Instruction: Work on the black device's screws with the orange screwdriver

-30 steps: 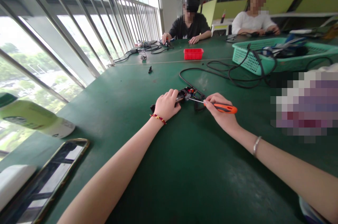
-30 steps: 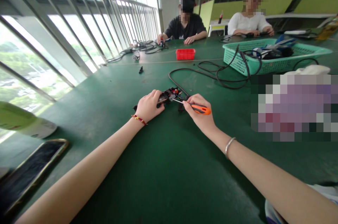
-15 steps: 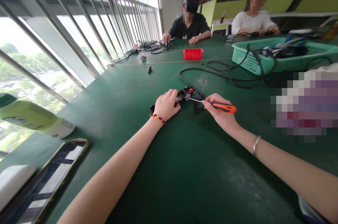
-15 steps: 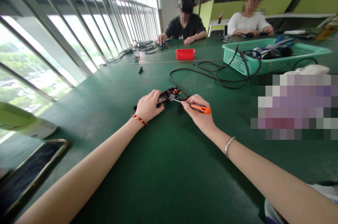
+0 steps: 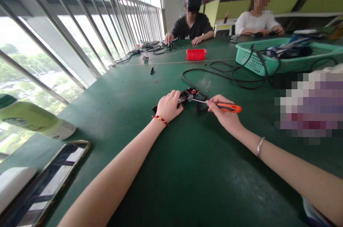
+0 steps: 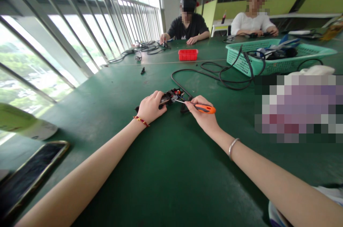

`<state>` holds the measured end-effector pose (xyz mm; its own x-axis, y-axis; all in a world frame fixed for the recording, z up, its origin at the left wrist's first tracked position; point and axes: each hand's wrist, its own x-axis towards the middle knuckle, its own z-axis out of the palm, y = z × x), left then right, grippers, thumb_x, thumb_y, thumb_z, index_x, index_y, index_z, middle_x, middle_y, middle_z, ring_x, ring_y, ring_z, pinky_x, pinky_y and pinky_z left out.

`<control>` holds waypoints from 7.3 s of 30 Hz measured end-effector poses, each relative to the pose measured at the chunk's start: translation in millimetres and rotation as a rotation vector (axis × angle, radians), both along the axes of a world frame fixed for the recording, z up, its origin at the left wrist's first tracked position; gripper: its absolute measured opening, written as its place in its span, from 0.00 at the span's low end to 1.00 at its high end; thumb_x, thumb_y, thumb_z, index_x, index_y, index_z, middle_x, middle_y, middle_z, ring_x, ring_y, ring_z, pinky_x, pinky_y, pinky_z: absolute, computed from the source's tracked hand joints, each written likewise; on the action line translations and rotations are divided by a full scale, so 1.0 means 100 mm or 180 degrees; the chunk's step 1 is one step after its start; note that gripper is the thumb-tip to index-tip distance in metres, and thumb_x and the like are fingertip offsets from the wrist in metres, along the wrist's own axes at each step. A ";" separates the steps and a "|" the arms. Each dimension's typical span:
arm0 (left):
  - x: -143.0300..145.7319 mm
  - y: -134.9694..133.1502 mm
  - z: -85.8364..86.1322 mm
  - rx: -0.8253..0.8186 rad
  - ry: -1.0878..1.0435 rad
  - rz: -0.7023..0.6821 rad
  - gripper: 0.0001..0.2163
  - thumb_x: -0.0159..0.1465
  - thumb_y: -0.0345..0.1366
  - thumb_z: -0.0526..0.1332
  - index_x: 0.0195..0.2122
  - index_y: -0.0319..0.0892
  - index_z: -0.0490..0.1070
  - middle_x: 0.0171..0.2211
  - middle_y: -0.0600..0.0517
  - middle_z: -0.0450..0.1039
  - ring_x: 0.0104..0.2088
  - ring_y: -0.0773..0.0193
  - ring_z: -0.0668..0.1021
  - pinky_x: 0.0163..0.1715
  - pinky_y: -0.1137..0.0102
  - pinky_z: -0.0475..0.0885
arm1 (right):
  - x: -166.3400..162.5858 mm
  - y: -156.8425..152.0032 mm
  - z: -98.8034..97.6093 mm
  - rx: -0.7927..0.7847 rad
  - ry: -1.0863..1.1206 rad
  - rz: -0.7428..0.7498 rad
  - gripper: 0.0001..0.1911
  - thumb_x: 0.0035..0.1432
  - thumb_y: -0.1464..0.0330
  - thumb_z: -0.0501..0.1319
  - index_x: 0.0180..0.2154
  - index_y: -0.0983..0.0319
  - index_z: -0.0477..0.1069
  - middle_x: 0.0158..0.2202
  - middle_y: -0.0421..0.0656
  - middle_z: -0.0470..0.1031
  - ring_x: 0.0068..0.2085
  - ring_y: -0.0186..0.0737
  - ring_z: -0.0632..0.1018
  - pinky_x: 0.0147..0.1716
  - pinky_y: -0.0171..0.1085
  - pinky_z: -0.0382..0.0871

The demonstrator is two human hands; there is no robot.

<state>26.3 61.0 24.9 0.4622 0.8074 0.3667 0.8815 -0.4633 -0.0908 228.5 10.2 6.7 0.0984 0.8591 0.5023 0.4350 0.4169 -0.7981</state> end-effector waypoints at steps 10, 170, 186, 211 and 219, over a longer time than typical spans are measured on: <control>0.01 -0.01 0.01 -0.0077 -0.0014 0.0028 0.13 0.58 0.35 0.55 0.45 0.41 0.61 0.43 0.47 0.68 0.42 0.58 0.73 0.38 0.67 0.68 | -0.03 -0.05 0.04 0.0195 -0.0259 -0.0008 0.17 0.56 0.61 0.59 0.19 0.59 0.62 0.20 0.37 0.64 0.24 0.33 0.67 0.28 0.36 0.61; -0.03 0.08 -0.09 0.0061 -0.0172 -0.0006 0.14 0.60 0.32 0.54 0.48 0.41 0.62 0.43 0.47 0.69 0.43 0.56 0.71 0.44 0.64 0.65 | -0.08 -0.12 0.03 -0.0044 0.0009 -0.0091 0.14 0.54 0.61 0.60 0.22 0.60 0.61 0.17 0.34 0.61 0.19 0.31 0.66 0.21 0.33 0.61; -0.03 0.08 -0.08 0.0076 -0.0185 -0.0011 0.15 0.60 0.32 0.54 0.49 0.40 0.62 0.43 0.48 0.69 0.43 0.56 0.71 0.44 0.64 0.65 | -0.09 -0.11 0.01 0.0063 0.0145 0.0067 0.09 0.51 0.66 0.61 0.29 0.59 0.60 0.22 0.34 0.64 0.21 0.30 0.67 0.21 0.32 0.62; -0.03 0.09 -0.09 0.0090 -0.0183 0.0009 0.15 0.60 0.33 0.54 0.49 0.40 0.62 0.43 0.47 0.69 0.43 0.56 0.71 0.43 0.65 0.64 | -0.05 -0.07 0.03 0.0261 -0.0047 -0.0508 0.15 0.54 0.66 0.58 0.19 0.59 0.57 0.17 0.35 0.59 0.22 0.33 0.63 0.24 0.34 0.57; -0.03 0.09 -0.10 0.0111 -0.0200 -0.0018 0.15 0.60 0.32 0.54 0.49 0.40 0.62 0.43 0.47 0.69 0.43 0.57 0.71 0.43 0.64 0.65 | -0.04 -0.05 0.02 0.0203 -0.0045 -0.0495 0.14 0.54 0.65 0.59 0.20 0.59 0.59 0.17 0.35 0.59 0.22 0.33 0.63 0.24 0.34 0.57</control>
